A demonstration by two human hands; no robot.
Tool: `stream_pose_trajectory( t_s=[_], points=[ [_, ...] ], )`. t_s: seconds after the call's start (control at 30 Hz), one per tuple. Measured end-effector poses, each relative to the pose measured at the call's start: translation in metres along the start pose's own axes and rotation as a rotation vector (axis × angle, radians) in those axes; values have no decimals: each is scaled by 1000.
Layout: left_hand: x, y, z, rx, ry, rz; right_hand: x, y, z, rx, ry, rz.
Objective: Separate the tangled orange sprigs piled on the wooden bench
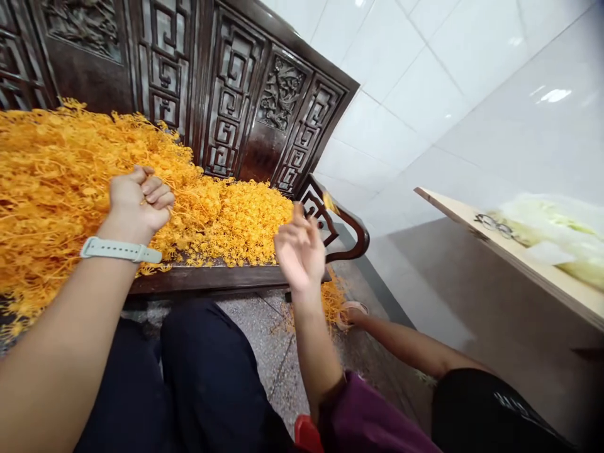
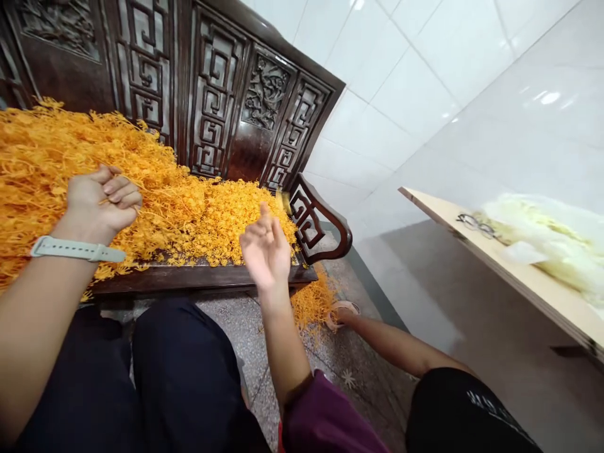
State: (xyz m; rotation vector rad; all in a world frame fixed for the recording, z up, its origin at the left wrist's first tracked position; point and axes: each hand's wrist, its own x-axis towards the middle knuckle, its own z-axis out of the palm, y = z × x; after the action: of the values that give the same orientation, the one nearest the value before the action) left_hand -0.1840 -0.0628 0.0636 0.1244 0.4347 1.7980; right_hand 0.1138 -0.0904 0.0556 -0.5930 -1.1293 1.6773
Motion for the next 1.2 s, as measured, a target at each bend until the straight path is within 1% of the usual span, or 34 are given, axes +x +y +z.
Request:
stream_pose_trajectory(
  t_s=[0.03, 0.1, 0.17, 0.23, 0.27, 0.3, 0.37, 0.4, 0.43, 0.5, 0.53, 0.6, 0.7, 0.77, 0.83, 0.9, 0.97, 1.1, 1.2],
  points=[
    [0, -4, 1, -2, -6, -24, 10, 4, 2, 69, 31, 1],
    [-1, -11, 2, -31, -22, -82, 15, 18, 11, 243, 44, 51],
    [-3, -19, 5, -76, -46, -142, 5, 35, 20, 358, 18, 116],
    [-8, -28, 11, -114, -52, -165, -8, 50, 26, 317, 2, 117],
    [-12, -33, 15, -117, -42, -166, -12, 56, 26, 248, 34, 68],
    [-16, -39, 19, -108, -28, -166, -15, 61, 25, 151, 90, -20],
    [-25, -49, 28, -80, 11, -147, -17, 67, 19, -118, 193, -227],
    [-28, -54, 31, -68, 24, -136, -16, 70, 15, -265, 208, -311],
    [-31, -59, 35, -62, 33, -123, -15, 72, 12, -402, 191, -362],
    [-35, -66, 39, -66, 44, -97, -13, 78, 9, -611, 107, -379],
    [-37, -69, 40, -68, 46, -92, -12, 81, 9, -673, 77, -370],
    [-38, -71, 41, -70, 56, -95, -9, 87, 11, -737, 88, -367],
    [-35, -71, 40, -83, 69, -106, -4, 95, 12, -750, 123, -363],
    [-31, -68, 38, -109, 66, -93, -1, 99, 10, -675, 93, -338],
    [-25, -63, 34, -140, 62, -69, -3, 100, 7, -555, 84, -299],
    [-18, -56, 29, -162, 64, -49, -8, 101, 3, -468, 118, -251],
    [-11, -47, 23, -164, 79, -33, -17, 100, -1, -432, 150, -219],
    [1, -30, 10, -129, 108, 8, -33, 98, -6, -404, 125, -194],
    [7, -23, 2, -132, 90, -21, -35, 98, -7, -386, 159, -187]
  ],
)
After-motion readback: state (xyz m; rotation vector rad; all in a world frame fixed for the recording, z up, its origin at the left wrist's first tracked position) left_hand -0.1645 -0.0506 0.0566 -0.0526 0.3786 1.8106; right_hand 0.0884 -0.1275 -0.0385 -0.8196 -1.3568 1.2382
